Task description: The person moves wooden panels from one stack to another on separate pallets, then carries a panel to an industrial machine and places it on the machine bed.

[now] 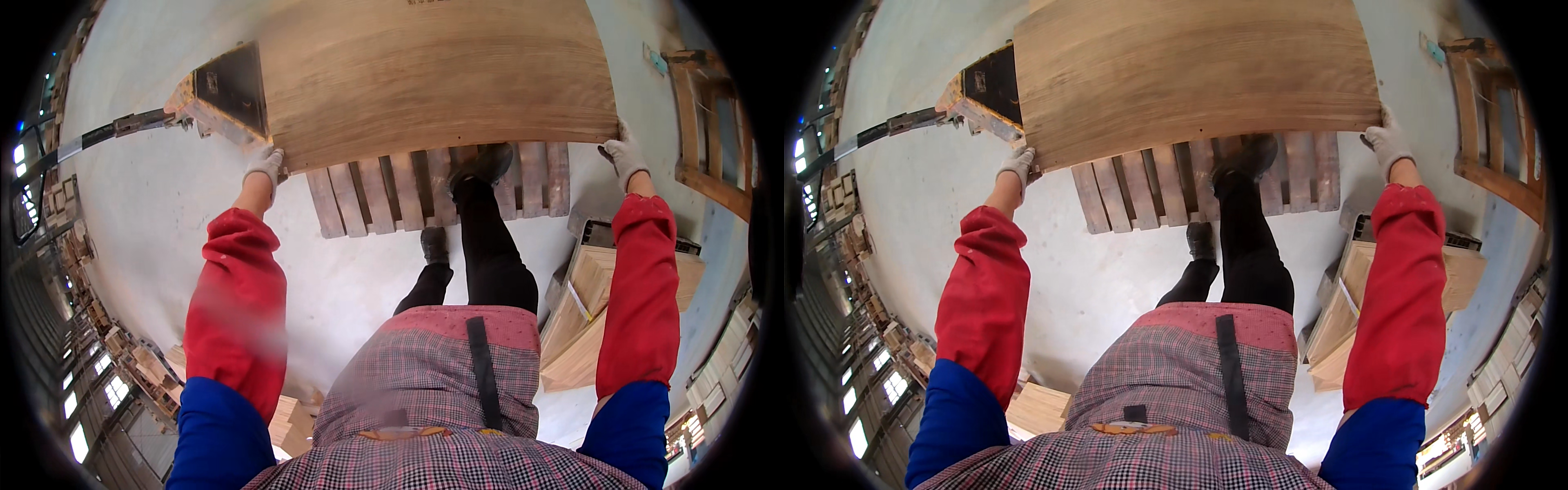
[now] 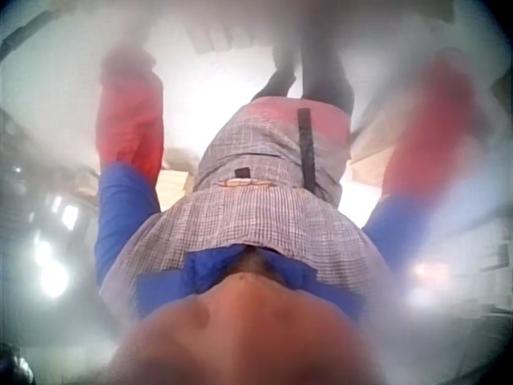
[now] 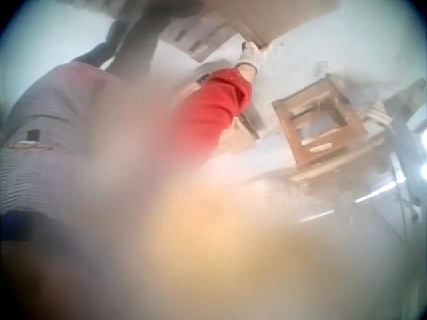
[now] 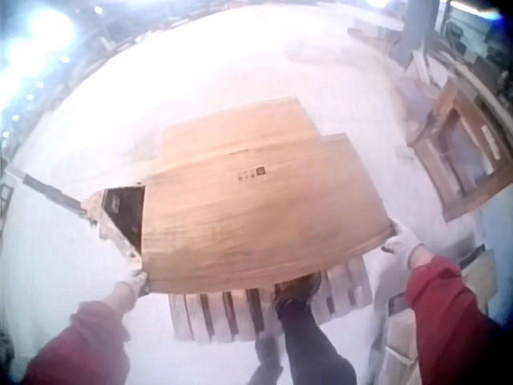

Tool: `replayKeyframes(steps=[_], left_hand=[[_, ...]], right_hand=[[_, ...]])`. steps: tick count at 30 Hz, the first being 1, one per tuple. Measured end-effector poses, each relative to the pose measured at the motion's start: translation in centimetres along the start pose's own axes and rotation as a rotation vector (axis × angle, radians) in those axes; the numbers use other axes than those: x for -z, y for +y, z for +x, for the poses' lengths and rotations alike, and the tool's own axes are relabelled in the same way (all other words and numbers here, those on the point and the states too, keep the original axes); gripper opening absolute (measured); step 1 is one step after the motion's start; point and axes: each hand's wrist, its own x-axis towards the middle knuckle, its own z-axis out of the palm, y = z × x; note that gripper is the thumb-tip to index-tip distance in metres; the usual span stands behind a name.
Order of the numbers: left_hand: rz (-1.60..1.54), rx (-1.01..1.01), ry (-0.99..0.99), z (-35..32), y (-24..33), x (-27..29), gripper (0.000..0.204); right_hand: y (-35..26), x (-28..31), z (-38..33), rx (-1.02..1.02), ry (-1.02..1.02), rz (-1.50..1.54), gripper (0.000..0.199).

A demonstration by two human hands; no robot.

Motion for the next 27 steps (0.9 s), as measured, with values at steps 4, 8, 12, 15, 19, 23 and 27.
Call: replayKeyframes(steps=[4,8,12,15,19,23,27], left_hand=[[-0.006,0.070,0.011,0.1,0.8,0.1,0.034],[-0.004,0.067,0.039,-0.8,1.7,-0.6,0.034],[-0.044,0.069,-0.008,-0.5,1.4,0.2,0.032],[-0.099,0.085,-0.011,-0.6,1.2,0.0,0.029],[-0.170,0.123,-0.001,0.9,-0.2,1.2,0.023],[-0.268,0.121,0.011,2.1,-1.8,3.3,0.021],[-0.306,-0.056,-0.145,0.7,-1.6,2.4,0.033]], right_hand=[[-0.1,-0.8,-0.9,0.008,0.040,0.003,0.064],[-0.2,-0.5,-1.1,-0.033,0.050,-0.019,0.064],[-0.8,-0.8,-1.6,-0.027,0.027,-0.011,0.063],[-1.2,-1.0,-2.2,-0.034,0.009,-0.022,0.062],[-1.5,-1.4,-2.4,-0.036,-0.010,-0.014,0.062],[-1.6,-2.2,-2.4,-0.025,-0.010,-0.004,0.064],[0.0,-0.6,-2.1,-0.031,-0.012,0.003,0.061]])
